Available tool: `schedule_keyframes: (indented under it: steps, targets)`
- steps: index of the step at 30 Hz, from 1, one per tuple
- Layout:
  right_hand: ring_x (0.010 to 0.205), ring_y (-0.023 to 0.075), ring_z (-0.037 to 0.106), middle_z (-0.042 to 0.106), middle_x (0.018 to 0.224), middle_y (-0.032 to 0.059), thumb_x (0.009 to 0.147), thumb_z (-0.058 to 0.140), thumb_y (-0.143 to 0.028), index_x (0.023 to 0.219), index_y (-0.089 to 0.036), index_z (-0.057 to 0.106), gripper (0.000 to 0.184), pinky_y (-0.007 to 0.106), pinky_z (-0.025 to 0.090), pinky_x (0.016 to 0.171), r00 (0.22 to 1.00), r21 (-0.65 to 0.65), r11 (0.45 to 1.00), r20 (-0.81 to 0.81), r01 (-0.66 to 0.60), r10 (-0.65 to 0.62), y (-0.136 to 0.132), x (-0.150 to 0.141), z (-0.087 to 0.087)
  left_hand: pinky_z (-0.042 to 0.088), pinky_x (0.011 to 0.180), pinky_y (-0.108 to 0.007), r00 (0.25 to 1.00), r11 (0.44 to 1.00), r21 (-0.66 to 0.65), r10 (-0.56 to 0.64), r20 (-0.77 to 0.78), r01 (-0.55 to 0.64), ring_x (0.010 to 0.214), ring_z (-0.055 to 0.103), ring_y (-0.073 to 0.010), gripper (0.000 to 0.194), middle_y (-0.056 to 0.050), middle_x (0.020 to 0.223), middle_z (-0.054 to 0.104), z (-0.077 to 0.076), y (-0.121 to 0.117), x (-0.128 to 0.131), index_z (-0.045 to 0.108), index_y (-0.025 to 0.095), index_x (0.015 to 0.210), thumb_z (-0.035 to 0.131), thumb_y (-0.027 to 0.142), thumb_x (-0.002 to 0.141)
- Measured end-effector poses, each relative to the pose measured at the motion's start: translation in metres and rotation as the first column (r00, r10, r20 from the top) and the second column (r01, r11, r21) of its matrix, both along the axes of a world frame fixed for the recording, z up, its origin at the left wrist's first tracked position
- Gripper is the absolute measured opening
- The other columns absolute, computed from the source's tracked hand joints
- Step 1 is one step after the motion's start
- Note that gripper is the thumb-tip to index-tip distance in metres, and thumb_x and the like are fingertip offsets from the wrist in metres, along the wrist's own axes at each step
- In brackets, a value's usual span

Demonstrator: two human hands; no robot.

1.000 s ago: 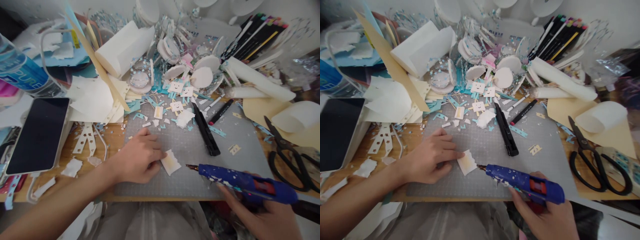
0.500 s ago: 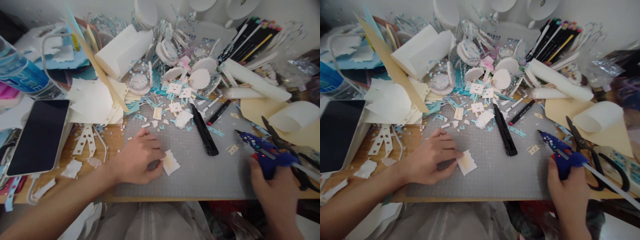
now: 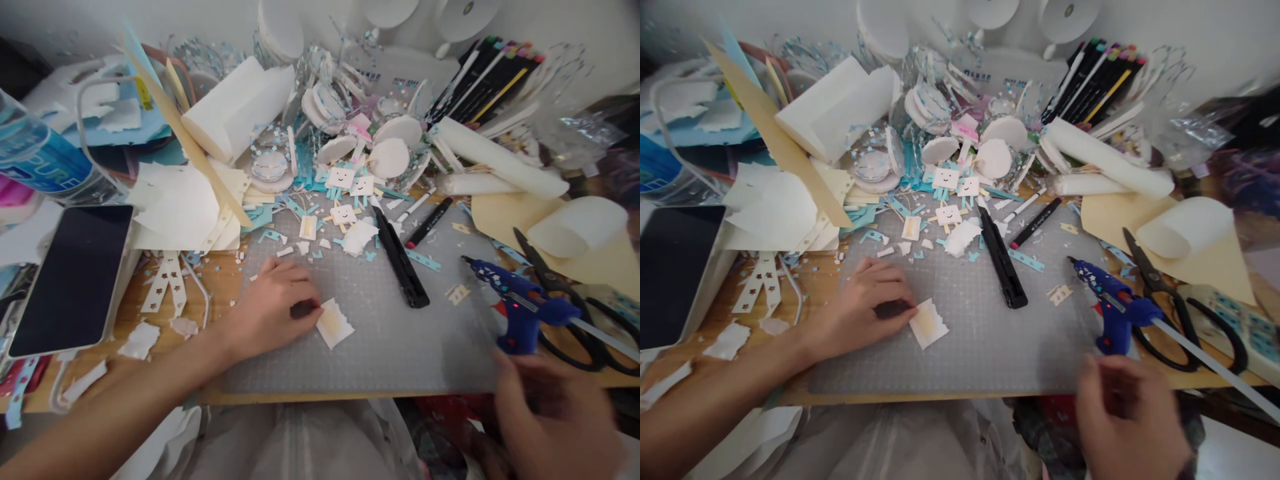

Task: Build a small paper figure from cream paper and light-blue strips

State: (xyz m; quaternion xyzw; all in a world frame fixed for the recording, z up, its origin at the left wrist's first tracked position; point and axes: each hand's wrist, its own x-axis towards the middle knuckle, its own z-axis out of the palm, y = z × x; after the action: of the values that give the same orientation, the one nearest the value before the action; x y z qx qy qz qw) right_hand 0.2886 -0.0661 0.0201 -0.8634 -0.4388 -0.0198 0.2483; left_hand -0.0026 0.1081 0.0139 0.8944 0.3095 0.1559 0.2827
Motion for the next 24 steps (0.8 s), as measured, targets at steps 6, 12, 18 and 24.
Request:
schedule_keyframes:
  steps: [6,12,18,24]
  targets:
    - [0.066,0.0162,0.066,0.068,0.078,0.0026,0.087,0.057,-0.037,0.091,-0.021,0.064,0.017,0.026,0.054,0.060,0.795,0.010,0.920,-0.499,-0.392,0.344,0.030,-0.076,-0.003,0.031,0.080,-0.035,1.000,1.000,-0.003,0.013,-0.018,-0.013,0.077,0.058,-0.0165,0.013,0.000,0.076,0.066,0.001,0.000,0.002,0.066,0.018,0.075,0.059,0.021,0.086]
    - [0.064,0.0146,0.057,0.062,0.079,0.0013,0.091,0.054,-0.036,0.094,-0.022,0.062,0.016,0.028,0.048,0.059,0.806,-0.097,0.861,-0.418,-0.498,0.419,0.045,-0.103,-0.005,0.031,0.081,-0.035,1.000,1.000,0.007,0.010,-0.022,-0.010,0.079,0.057,-0.0167,0.013,0.001,0.076,0.065,0.001,0.000,0.000,0.066,0.019,0.076,0.060,0.022,0.087]
    - [0.072,0.0175,0.056,0.058,0.078,0.0015,0.093,0.049,-0.031,0.086,-0.022,0.059,0.015,0.031,0.044,0.065,0.793,-0.110,0.831,-0.389,-0.545,0.468,0.050,-0.109,-0.009,0.032,0.081,-0.035,1.000,1.000,0.007,0.020,-0.024,-0.020,0.079,0.057,-0.0172,0.014,0.000,0.075,0.065,0.000,-0.001,0.000,0.066,0.018,0.075,0.061,0.023,0.086]
    - [0.077,0.0166,0.057,0.058,0.082,0.0022,0.095,0.046,-0.025,0.087,-0.022,0.053,0.011,0.028,0.046,0.067,0.672,0.066,0.794,-0.492,-0.605,0.553,0.057,-0.106,-0.004,0.035,0.085,-0.038,0.999,0.998,-0.036,0.045,0.028,-0.044,0.083,0.057,-0.0182,0.013,-0.001,0.080,0.064,-0.001,-0.002,0.000,0.068,0.019,0.078,0.060,0.024,0.088]
